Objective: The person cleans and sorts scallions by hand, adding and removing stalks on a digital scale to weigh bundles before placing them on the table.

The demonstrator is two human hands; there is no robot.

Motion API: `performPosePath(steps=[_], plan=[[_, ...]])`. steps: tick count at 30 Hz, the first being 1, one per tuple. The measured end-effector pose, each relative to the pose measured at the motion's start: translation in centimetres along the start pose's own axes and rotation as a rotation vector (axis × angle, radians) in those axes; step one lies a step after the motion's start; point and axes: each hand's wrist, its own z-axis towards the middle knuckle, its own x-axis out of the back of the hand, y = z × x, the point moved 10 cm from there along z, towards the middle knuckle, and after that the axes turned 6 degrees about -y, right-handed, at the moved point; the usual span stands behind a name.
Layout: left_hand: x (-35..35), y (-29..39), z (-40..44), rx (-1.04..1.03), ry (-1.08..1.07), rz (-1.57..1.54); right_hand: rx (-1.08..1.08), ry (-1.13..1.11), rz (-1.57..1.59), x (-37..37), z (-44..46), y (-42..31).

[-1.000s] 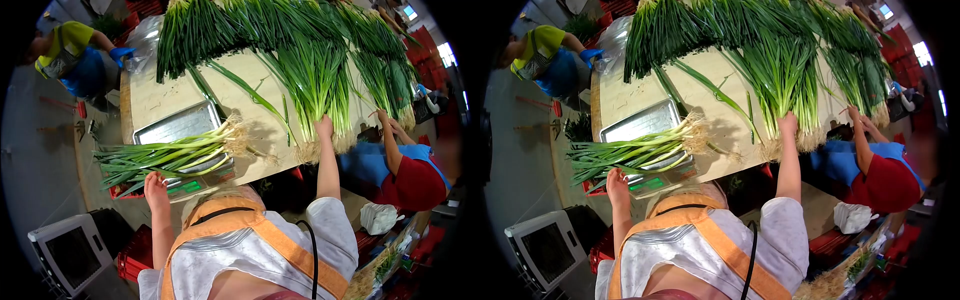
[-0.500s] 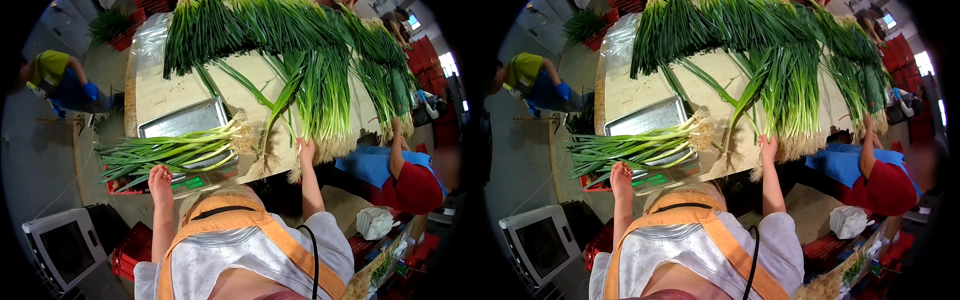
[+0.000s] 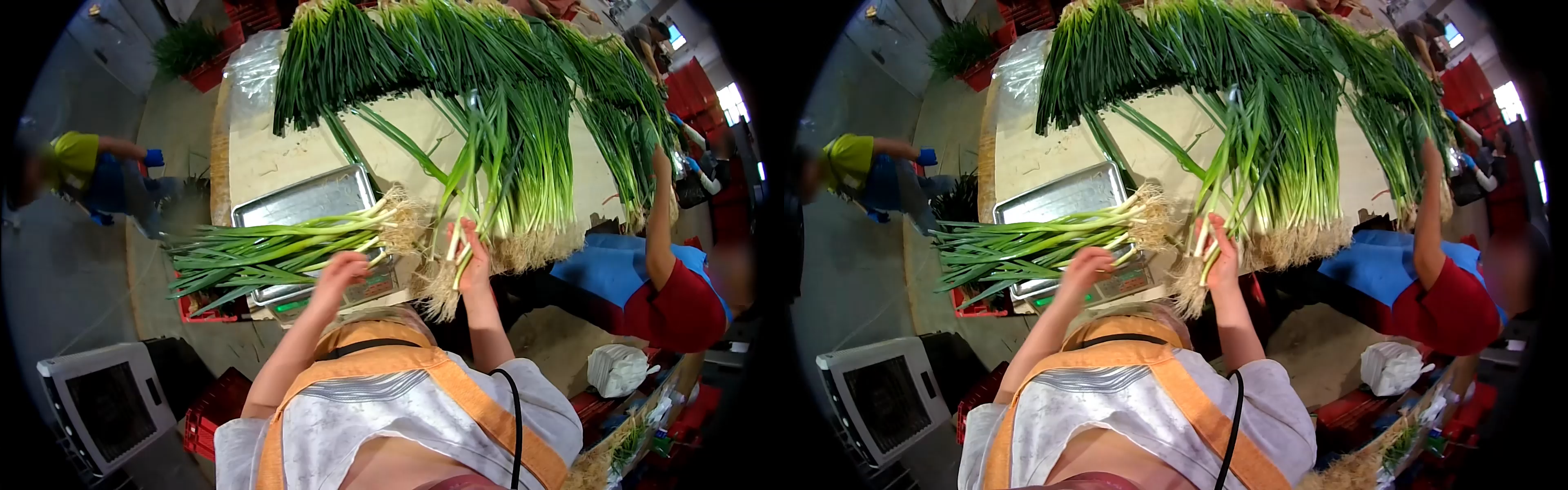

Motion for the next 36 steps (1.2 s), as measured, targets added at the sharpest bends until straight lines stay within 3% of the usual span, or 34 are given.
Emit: performPosePath(steps=[1,6,9,11,12,13,15,18,21,24,27,28,32,36], plan=[[-2.9,-1.2,1.1,0.066,-0.159,0.067,-0.031,-0.060,0.166,0.3,0.1,1.8],[-9.8,-8.5,4.2,0.298,-0.370,0.123,-0.147,-0.082,0.092,-0.4,-2.0,5.7],[-9.7,-10.2,4.2,0.373,-0.301,0.106,-0.224,-0.141,-0.153,0.3,-2.7,5.9],[-9.1,-11.2,4.5,0.396,-0.271,-0.030,-0.243,-0.019,-0.340,2.2,-2.9,5.9],[-9.2,-10.8,4.5,0.411,-0.256,-0.100,-0.131,0.030,-0.507,2.7,-2.6,4.6],[-8.9,-9.6,4.6,0.362,-0.217,-0.147,0.009,0.088,-0.653,2.9,-2.4,2.7],[-8.9,-7.7,5.5,0.284,-0.206,-0.344,0.106,0.125,-0.641,3.2,-2.0,-0.2],[-9.8,-1.5,5.7,0.043,-0.213,-0.254,0.185,0.091,-0.791,4.8,-0.6,-3.5],[-11.0,1.7,5.4,-0.120,-0.249,-0.115,0.162,0.156,-1.192,6.0,1.1,-6.1],[-12.4,1.1,5.6,-0.126,-0.249,0.124,0.450,0.440,-1.376,5.6,0.4,-8.9],[-12.1,-4.4,6.4,0.068,-0.265,0.179,0.349,0.285,-1.174,5.6,0.8,-7.3],[-12.0,-5.7,6.2,0.145,-0.277,0.231,0.110,0.197,-1.152,6.0,1.7,-5.2],[-11.3,-9.2,5.5,0.390,-0.241,0.056,-0.027,0.024,-0.897,7.0,1.8,1.2],[-11.4,-8.9,5.0,0.348,-0.257,0.022,-0.140,0.028,-0.635,6.1,1.3,3.0]])
